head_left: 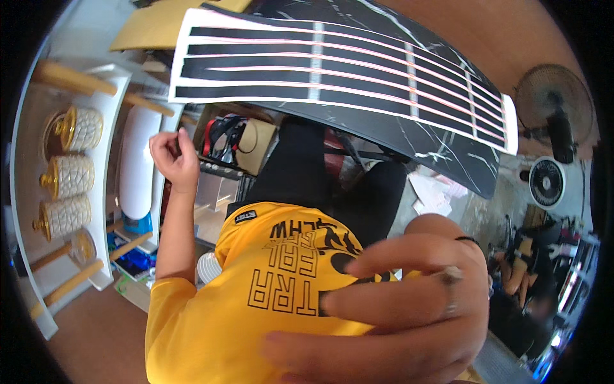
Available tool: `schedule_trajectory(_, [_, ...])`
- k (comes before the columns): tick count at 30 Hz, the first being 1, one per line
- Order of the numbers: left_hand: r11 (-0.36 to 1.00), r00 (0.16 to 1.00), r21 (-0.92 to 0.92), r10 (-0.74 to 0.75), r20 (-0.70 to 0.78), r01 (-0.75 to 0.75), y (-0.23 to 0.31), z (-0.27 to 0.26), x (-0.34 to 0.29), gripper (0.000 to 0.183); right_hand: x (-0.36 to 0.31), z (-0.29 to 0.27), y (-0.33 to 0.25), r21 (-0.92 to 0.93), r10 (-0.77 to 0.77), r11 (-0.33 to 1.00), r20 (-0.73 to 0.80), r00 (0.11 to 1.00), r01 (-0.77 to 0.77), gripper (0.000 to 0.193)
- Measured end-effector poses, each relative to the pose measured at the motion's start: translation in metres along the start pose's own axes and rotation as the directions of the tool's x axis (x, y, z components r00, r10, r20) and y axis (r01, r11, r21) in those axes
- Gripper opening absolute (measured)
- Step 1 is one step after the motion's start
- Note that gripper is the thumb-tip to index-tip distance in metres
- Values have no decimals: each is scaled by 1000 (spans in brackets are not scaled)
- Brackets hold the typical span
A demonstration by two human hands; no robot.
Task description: The person assembles a paper grid by folding and taping pink and white strips onto a black base. They repeatedly fold the strips, align them, and secure them with tape, then flip the grid to work on the other side.
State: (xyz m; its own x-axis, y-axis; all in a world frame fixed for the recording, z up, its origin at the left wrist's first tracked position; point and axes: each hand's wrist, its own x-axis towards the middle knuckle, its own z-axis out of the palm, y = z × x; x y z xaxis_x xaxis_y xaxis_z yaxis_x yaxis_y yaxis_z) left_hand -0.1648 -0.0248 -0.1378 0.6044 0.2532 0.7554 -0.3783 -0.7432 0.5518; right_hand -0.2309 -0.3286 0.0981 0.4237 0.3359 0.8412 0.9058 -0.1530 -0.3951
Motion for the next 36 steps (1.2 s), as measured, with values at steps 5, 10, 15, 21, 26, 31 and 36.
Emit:
schedule_trajectory(5, [911,870,-180,409,273,-372,44,102,73,12,9,-14,5,-87,143,989,376,916,-119,23])
schedule_trajectory(10, [921,764,-115,373,526,-371,43,217,108,22,-4,-14,88,-105,297,954,451,842,-280,35])
schedule_trajectory(15, [955,771,-59,271,576,-291,26,268,108,35,-47,-11,175,-195,692,722,226,686,-664,19])
schedule_trajectory(21, [977,837,-114,212,504,-179,22,281,108,31,-67,0,255,-255,791,604,71,608,-755,24])
schedule_trajectory(26, [960,854,-139,278,439,-242,23,277,106,12,-70,21,328,-397,753,593,-36,657,-701,23])
schedule_trajectory(31, [952,883,-136,305,358,-274,28,272,106,8,-64,31,375,-521,760,559,11,650,-645,19])
schedule_trajectory(36, [944,889,-136,329,320,-301,34,269,108,5,-55,33,399,-583,817,487,43,574,-650,20])
